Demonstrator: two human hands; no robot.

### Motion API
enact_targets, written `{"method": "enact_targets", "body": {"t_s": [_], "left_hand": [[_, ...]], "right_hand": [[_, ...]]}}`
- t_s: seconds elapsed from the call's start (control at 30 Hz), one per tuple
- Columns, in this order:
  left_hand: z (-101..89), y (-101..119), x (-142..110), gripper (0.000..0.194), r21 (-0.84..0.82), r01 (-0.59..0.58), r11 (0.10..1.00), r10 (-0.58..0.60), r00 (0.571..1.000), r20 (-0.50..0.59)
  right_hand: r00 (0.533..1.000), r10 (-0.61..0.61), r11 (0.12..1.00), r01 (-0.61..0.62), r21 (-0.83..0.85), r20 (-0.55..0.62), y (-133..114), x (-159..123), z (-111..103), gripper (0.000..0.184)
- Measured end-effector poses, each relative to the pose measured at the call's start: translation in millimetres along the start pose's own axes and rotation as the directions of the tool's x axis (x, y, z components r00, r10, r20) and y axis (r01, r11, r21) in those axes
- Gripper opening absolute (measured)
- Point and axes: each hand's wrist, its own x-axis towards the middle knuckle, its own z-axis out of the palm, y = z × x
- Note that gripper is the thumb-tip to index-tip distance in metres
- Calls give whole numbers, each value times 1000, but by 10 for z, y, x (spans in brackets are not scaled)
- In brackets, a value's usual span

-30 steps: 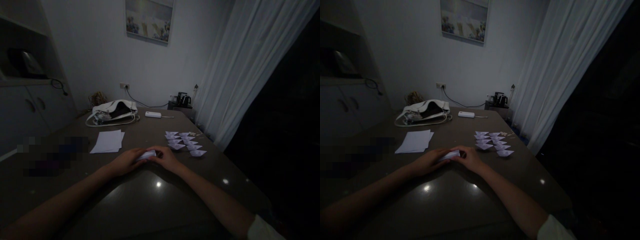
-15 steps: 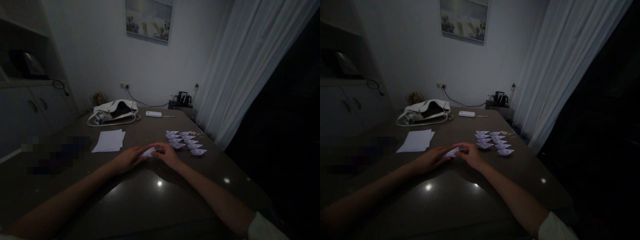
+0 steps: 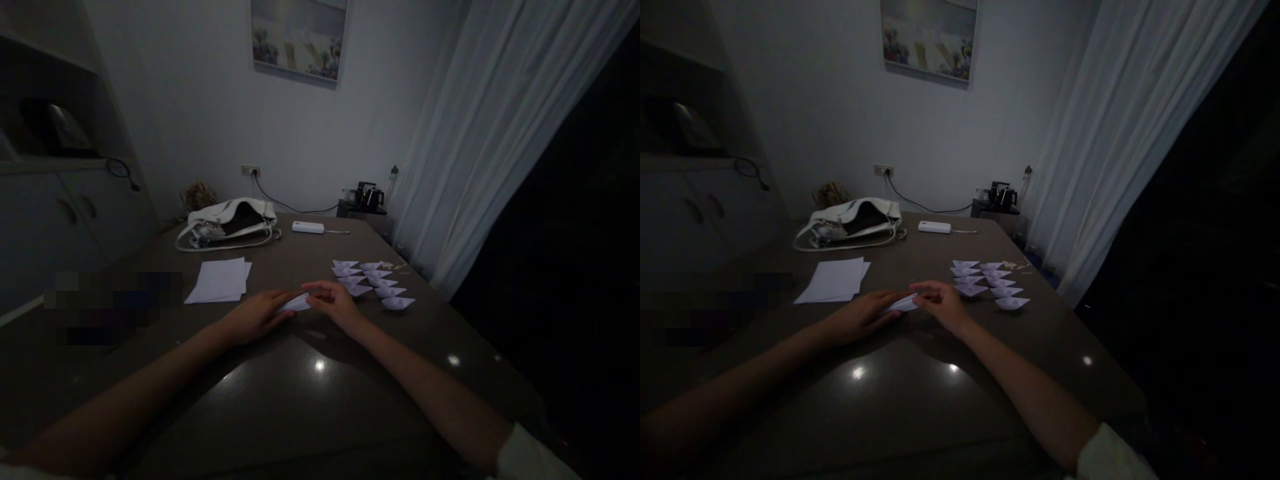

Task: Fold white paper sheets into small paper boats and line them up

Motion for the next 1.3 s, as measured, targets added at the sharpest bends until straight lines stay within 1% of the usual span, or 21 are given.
{"method": "enact_targets", "body": {"t_s": [0.07, 0.13, 0.2, 0.27, 0.33, 0.5, 0.6, 0.7, 0.77, 0.83, 0.93, 1.07, 1.17, 1.3], "left_hand": [[3, -2, 0, 44, -3, 1, 1000, -1, 1000, 5], [11, -6, 1, 44, -2, 1, 1000, -1, 1000, 4], [24, -10, 1, 42, -3, -7, 1000, 7, 1000, 0], [37, -11, 0, 42, -11, -17, 1000, 17, 1000, -3], [42, -7, -1, 41, -24, -23, 999, 23, 1000, -4], [25, 21, -2, 39, -68, -23, 997, 23, 1000, 2], [18, 23, 1, 40, -91, -7, 996, 8, 1000, 5], [21, 8, 4, 40, -93, 15, 996, -15, 1000, 1], [26, -7, 4, 41, -88, 19, 996, -20, 1000, -14], [32, -23, 2, 42, -76, 25, 997, -28, 999, -38], [36, -36, 2, 43, -53, 34, 998, -37, 998, -49], [23, -24, 5, 43, -41, 37, 998, -39, 999, -34], [9, -5, 7, 43, -42, 43, 998, -45, 998, -36], [3, 7, 8, 43, -55, 36, 998, -37, 999, -27]], "right_hand": [[997, -72, 988, 72, -137, 7, -1, -1, -17, 36], [988, -150, 946, 150, -288, 22, -11, -5, -35, 30], [975, -217, 896, 219, -386, 49, -26, -10, -52, 24], [961, -267, 868, 273, -414, 73, -37, -12, -65, 21], [953, -292, 864, 301, -404, 85, -37, -10, -72, 20], [951, -302, 880, 303, -366, 62, -16, -4, -64, 20], [962, -271, 893, 262, -366, 28, -29, -9, -44, 20], [979, -197, 924, 165, -344, -60, -56, -9, -19, 18], [981, -144, 942, 96, -323, -129, -65, -3, -7, 17], [982, -102, 949, 48, -312, -158, -61, 6, -2, 17], [987, -55, 967, 16, -255, -148, -44, 11, 7, 17], [985, 23, 995, -38, -88, -170, -29, -4, 45, 19], [980, 111, 994, -108, 24, -163, -27, -15, 69, 20], [978, 144, 987, -133, 86, -148, -36, -18, 71, 20]]}}
